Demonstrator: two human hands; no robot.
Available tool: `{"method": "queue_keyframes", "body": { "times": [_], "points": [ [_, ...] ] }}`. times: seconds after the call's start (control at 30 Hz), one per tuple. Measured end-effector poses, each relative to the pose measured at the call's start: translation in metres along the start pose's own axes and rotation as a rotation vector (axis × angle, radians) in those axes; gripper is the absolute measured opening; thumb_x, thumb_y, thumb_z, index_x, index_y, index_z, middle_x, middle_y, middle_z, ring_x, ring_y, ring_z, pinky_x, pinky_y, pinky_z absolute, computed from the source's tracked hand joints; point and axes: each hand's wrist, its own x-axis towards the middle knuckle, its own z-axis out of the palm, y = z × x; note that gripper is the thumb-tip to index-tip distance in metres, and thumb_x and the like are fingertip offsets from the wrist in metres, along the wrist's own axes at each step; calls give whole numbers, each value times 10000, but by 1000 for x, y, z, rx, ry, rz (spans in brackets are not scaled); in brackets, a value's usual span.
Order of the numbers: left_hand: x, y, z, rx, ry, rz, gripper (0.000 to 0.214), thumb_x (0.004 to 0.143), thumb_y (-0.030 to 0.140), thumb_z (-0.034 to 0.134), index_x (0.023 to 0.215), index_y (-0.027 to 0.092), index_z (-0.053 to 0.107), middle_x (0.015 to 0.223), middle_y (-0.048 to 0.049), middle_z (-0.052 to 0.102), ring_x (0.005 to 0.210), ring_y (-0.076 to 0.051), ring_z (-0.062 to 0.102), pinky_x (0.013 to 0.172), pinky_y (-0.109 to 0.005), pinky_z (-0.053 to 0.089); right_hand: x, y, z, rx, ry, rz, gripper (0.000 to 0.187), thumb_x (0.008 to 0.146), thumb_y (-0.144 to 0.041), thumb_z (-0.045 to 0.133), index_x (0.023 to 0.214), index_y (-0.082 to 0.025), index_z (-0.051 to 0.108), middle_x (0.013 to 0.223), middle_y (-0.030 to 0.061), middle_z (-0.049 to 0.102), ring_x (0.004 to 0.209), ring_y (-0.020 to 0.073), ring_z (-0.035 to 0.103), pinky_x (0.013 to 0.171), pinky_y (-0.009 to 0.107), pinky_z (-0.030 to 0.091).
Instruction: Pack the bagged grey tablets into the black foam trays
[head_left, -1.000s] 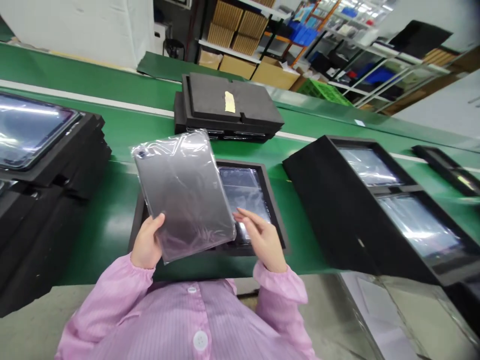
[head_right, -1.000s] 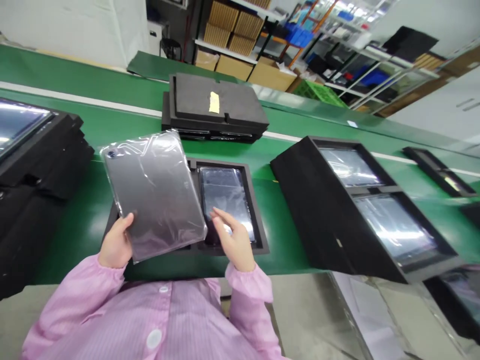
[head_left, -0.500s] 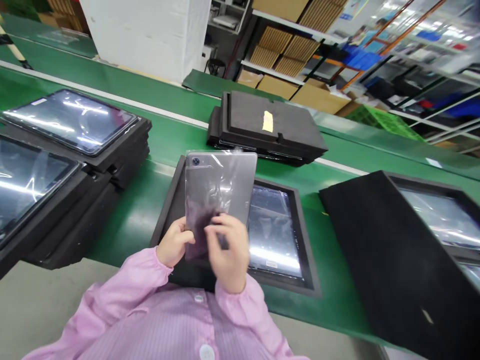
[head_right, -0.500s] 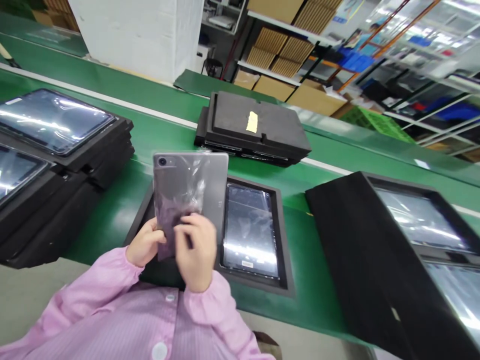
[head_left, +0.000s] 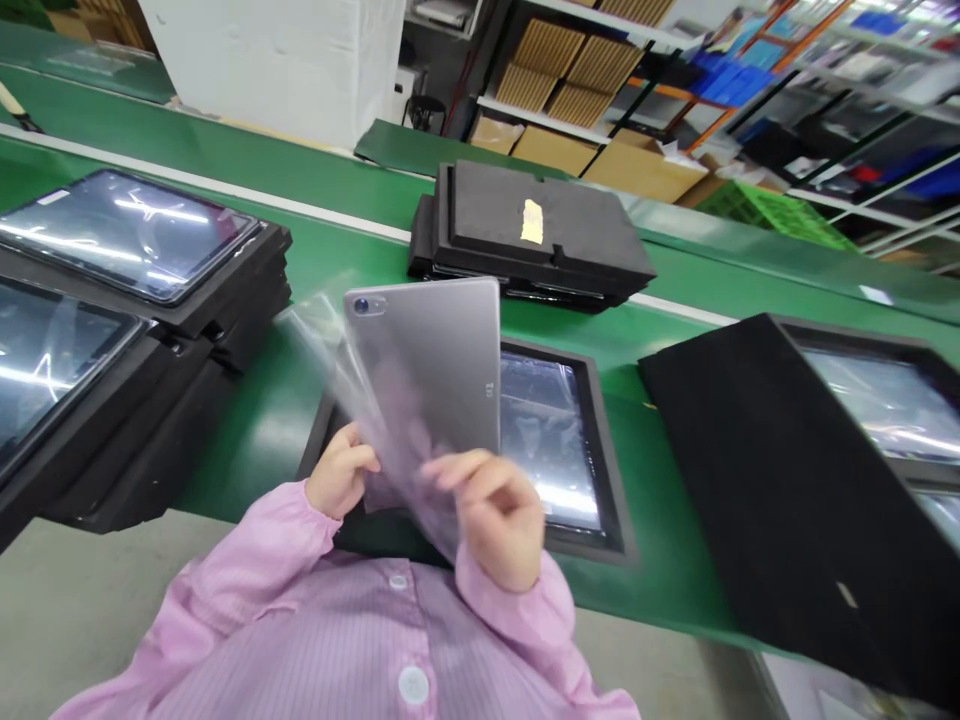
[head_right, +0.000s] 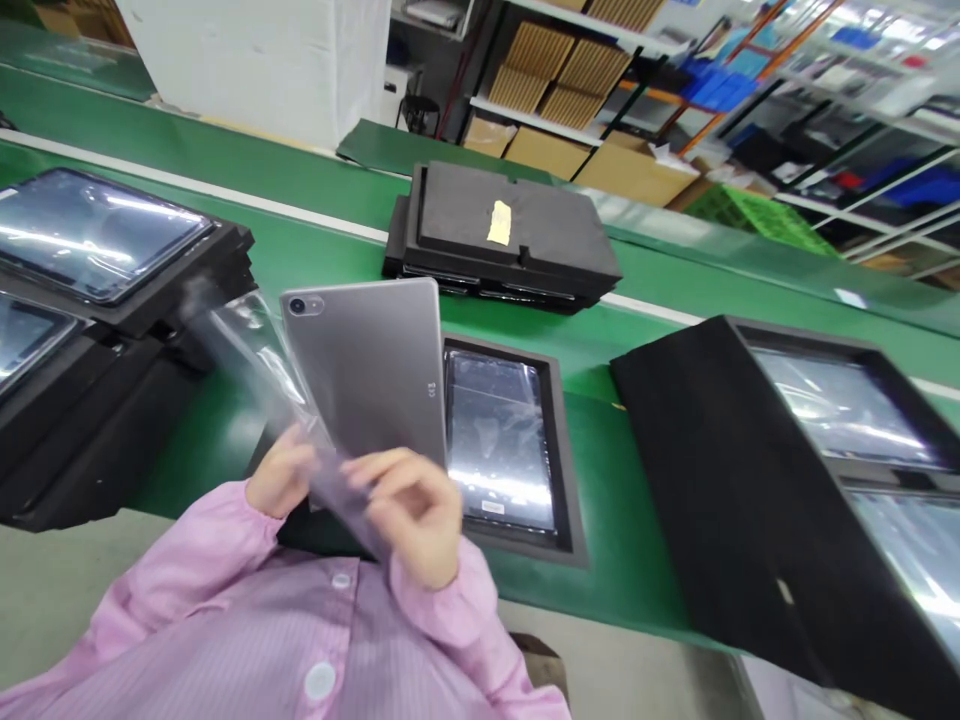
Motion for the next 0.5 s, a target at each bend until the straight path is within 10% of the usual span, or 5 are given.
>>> {"method": "queue_keyframes", "body": {
  "times": [0.2, 0.33, 0.5],
  "points": [
    [7, -1, -7, -111, 80, -26, 418, 417, 35, 558, 785, 186, 685, 590, 59, 600, 592, -101, 529, 619, -231, 446, -7, 11, -66, -312, 596, 199, 273, 796, -345, 767, 1022, -203, 711, 1030, 80, 752, 995, 237, 717, 1018, 487, 514],
    [7, -2, -8, -147, 77, -51, 451, 414, 25, 564, 811, 196, 695, 656, 34, 661, 807, -198, 651, 790, -323, 527, -23, 28, -51, -50, 557, 443, 540, 689, -384, 825, 1177, -209, 677, 1150, 97, 734, 1075, 268, 691, 1009, 489, 521],
    [4, -4, -1, -7, -116, -42, 530, 561, 70, 694, 1076, 194, 689, 1085, -54, 740, 1200, -303, 607, 1043, -432, 462, -29, 28, -22, -106, 738, 425, 295, 701, -363, 794, 913, -166, 733, 881, 77, 770, 821, 258, 730, 768, 425, 610]
  ]
}}
